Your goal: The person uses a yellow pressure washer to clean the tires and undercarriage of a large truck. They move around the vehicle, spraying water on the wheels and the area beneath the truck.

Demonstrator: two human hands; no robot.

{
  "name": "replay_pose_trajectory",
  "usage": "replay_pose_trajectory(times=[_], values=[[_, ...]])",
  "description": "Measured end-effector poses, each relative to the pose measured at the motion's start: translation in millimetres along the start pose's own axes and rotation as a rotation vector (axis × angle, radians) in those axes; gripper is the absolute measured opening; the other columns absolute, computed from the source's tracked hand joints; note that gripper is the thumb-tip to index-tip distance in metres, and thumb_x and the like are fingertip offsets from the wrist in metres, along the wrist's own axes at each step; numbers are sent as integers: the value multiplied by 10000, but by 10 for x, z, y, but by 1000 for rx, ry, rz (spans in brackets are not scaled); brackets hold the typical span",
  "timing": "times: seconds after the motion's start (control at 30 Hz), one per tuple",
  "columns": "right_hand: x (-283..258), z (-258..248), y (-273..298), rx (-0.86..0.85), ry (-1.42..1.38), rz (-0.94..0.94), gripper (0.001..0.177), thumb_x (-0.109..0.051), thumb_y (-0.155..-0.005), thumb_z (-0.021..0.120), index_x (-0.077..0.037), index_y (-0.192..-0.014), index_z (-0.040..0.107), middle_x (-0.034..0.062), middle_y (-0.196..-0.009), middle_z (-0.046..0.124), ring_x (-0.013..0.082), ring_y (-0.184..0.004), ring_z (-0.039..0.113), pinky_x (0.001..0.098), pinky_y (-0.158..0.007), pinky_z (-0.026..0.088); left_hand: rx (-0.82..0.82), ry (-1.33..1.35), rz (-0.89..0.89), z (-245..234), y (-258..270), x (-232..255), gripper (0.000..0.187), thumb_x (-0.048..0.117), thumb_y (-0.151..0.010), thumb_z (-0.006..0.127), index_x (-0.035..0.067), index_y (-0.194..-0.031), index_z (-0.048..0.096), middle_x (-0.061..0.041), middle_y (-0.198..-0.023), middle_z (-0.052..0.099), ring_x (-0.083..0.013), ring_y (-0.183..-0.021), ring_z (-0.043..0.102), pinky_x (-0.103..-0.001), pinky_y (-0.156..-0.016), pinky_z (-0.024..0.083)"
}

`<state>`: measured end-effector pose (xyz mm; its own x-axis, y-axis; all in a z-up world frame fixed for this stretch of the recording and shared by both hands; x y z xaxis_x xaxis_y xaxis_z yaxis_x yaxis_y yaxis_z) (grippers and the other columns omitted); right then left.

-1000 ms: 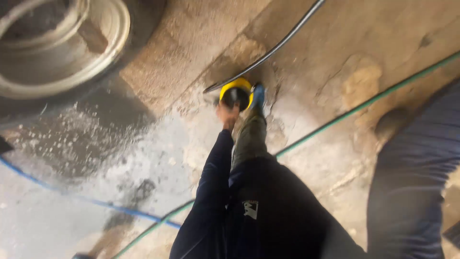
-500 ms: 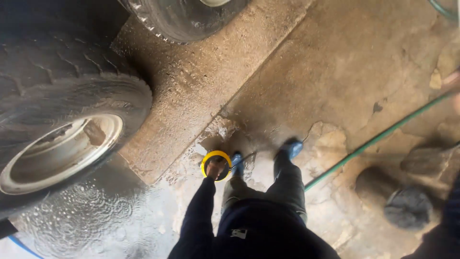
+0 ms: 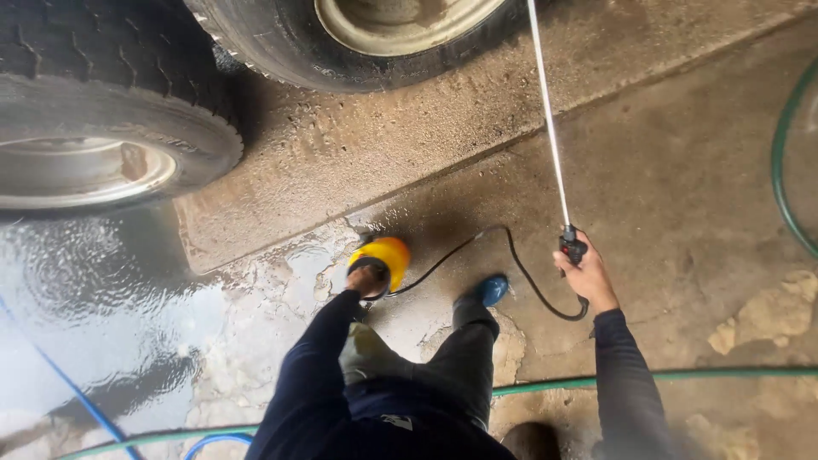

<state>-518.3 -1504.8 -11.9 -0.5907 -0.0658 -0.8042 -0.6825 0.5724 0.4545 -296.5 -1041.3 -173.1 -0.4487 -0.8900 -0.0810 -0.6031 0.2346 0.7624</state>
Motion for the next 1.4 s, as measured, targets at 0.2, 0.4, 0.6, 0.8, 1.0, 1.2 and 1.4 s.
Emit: replay_pose_trajectory(times=[0.2,0.4,0.6,0.8,1.0,1.2,1.4], values=[[-64,-17,-412,-102,246,-9,624,-292,-892,778,-162,-1461,557,295,-1212,674,433,-1163,648,516,-921,567,36,-162,291,330,-521,1739,575,619,-964,424,173,-1209,692,-51,-1137,760,-246,-1047,753,-386,-877,618],[84,-673,-455,-28,329,119,629,-266,-940,725,-143,-1520,516,325,-1272,641,476,-1209,611,555,-978,505,-78,-127,530,510,-575,3473,426,485,-920,614,129,-1090,774,-109,-955,771,-338,-945,766,-540,-695,629],[-431,-865,-294,-125,-1,22,528,-61,-937,711,-179,-1439,600,280,-1048,689,361,-848,700,493,-821,574,-86,-192,715,576,-367,4678,404,447,-906,626,112,-1079,772,-166,-916,771,-365,-931,776,-568,-743,627],[-730,-379,-295,-443,-219,-177,483,-42,-899,709,-50,-1374,615,147,-741,727,219,-703,698,389,-780,577,-65,-56,818,-74,17,4341,490,323,-965,681,130,-1406,591,-172,-1389,650,-385,-1353,581,-537,-1129,466],[-630,32,-463,-520,198,-31,472,-192,-928,733,-146,-1382,611,227,-985,738,352,-904,762,488,-869,584,49,101,422,-831,517,2773,723,397,-989,643,190,-1615,348,-165,-1518,536,-384,-1441,458,-526,-1189,321],[-224,229,-793,-460,360,-16,555,-212,-907,722,-133,-1433,565,309,-1221,679,468,-1183,642,566,-1030,496,29,110,-26,154,329,816,741,507,-952,616,234,-1596,370,-111,-1462,551,-308,-1366,504,-502,-1095,409],[403,-71,-895,-253,434,84,624,-333,-928,706,-163,-1497,514,283,-1268,671,466,-1235,609,566,-1059,477,53,219,-122,324,607,239,709,503,-946,599,226,-1569,408,-100,-1346,625,-292,-1305,567,-509,-1062,450]])
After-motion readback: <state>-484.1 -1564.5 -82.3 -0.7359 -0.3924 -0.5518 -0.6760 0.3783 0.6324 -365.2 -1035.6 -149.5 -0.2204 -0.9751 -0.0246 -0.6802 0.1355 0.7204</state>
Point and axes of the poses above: each hand's wrist, its own y-axis away from the middle knuckle, its own z-axis out of the palm, x = y × z, the point moved 8 cm from there along -y, towards the middle knuckle
